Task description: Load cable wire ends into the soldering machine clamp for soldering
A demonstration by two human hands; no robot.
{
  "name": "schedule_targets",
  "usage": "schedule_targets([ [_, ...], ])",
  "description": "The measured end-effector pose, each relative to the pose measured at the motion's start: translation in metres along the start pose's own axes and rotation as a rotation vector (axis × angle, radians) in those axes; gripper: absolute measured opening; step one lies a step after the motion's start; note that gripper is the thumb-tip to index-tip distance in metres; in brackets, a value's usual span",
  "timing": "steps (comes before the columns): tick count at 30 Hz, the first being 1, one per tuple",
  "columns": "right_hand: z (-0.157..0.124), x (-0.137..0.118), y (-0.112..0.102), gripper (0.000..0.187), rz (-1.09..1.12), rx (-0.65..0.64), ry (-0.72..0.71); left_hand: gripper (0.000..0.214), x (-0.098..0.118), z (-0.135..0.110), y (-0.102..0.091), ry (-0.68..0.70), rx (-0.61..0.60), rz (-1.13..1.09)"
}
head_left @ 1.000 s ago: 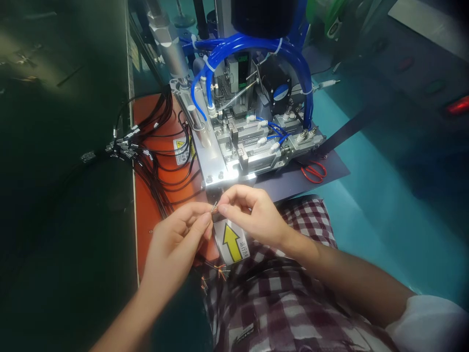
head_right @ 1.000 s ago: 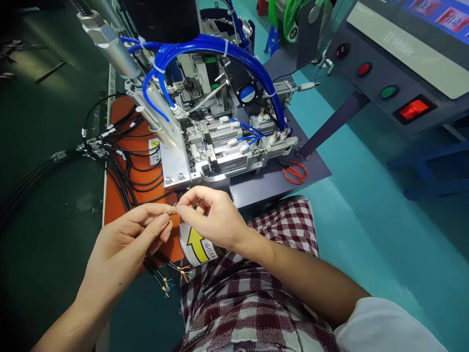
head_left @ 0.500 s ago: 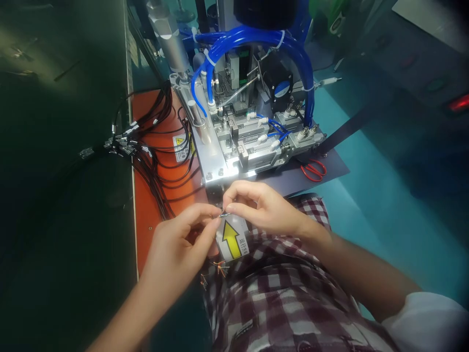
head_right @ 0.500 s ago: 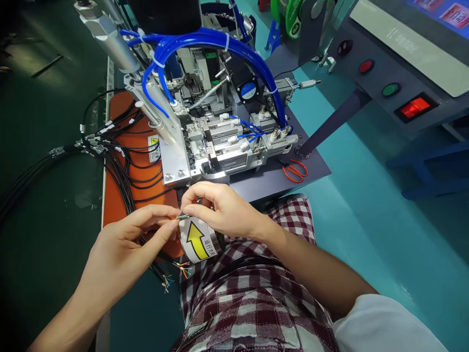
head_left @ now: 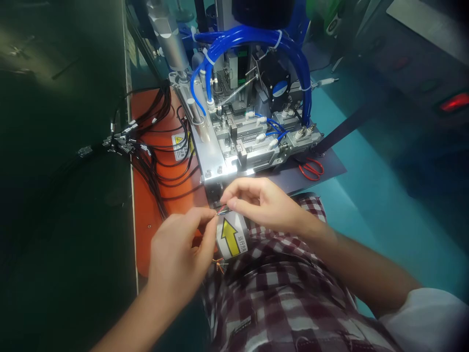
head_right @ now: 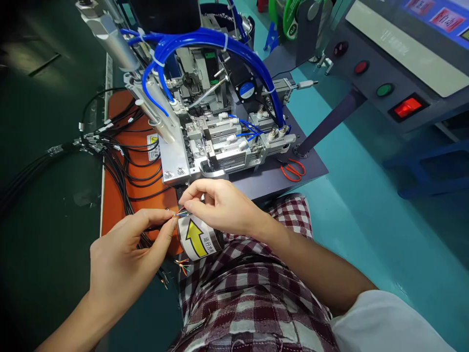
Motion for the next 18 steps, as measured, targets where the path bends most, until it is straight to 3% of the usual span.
schedule_targets([
  [5,-0.005,0.006,0.003,0.009,-0.005,0.134,-0.087,0.006,0.001,-0.001,0.002,0.06,0.035,0.07],
  [13,0.001,0.012,0.018,0.014,0.201,0.009,0.039,0.005,0.0,0.0,0.0,0.023,0.073,0.019],
  [15,0.001,0.008,0.018,0.01,0.169,0.034,-0.033,0.01,-0.003,0.004,-0.006,-0.039,-0.007,-0.083],
  [18,0.0,0.002,0.017,0.008,-0.048,0.137,-0.253,0.015,-0.008,0.008,-0.014,-0.128,-0.15,-0.254],
])
Point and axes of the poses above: each hand's wrist, its own z-axis towards the middle knuckle, its own y-axis out of the palm, x = y × z, the point moved 1 cm from there along z, towards the middle knuckle, and after that the axes turned 13 degrees about y, right-handed, at the moved point
